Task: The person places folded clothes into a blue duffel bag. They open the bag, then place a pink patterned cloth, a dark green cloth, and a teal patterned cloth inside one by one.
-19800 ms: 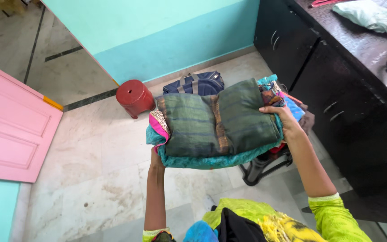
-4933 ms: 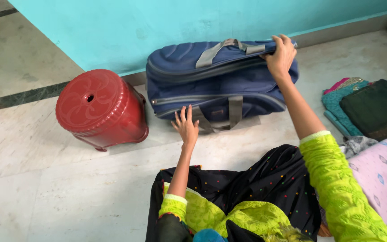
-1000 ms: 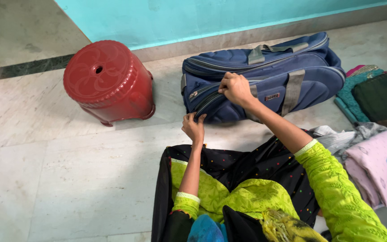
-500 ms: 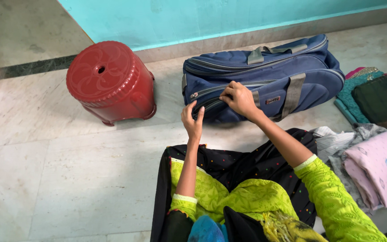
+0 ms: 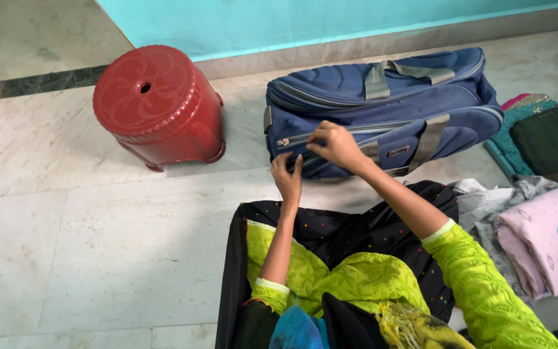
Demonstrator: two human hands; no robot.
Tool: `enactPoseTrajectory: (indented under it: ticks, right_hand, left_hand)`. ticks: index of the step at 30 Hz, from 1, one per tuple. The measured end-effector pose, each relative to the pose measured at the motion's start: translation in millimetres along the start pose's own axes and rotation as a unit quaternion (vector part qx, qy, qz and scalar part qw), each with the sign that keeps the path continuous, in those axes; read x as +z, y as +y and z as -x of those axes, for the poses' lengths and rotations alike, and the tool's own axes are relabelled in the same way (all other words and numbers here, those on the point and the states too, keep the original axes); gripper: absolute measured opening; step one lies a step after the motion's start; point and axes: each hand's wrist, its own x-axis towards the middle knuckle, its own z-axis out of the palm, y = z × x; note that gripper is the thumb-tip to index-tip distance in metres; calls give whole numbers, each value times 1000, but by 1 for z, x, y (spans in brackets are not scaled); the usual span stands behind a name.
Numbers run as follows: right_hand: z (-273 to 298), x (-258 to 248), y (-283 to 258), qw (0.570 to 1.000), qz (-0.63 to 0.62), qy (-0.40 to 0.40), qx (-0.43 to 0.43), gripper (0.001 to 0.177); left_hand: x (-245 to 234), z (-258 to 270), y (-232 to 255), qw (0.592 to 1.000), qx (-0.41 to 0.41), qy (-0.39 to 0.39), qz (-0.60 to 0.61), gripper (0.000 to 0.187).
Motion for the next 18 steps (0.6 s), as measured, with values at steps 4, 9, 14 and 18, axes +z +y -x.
enactPoseTrajectory:
  ticks: [4,9,14,18]
  right_hand:
    - [-25,48,-2,999,-2,-42,-22,14]
    - [-45,111,3,968,219,-79,-92,13]
    - [-41,130,10,951,267,-120,-95,10]
    - [-39,124,15,938,293,-111,-147,15]
  left_hand:
    - [5,5,-5,999,34,22,-1,29]
    - [6,12,-9,999,29,22,-13,36]
    - [-1,22,-5,996,82,20,-15,27]
    - [1,24,-2,994,101,27,-25,28]
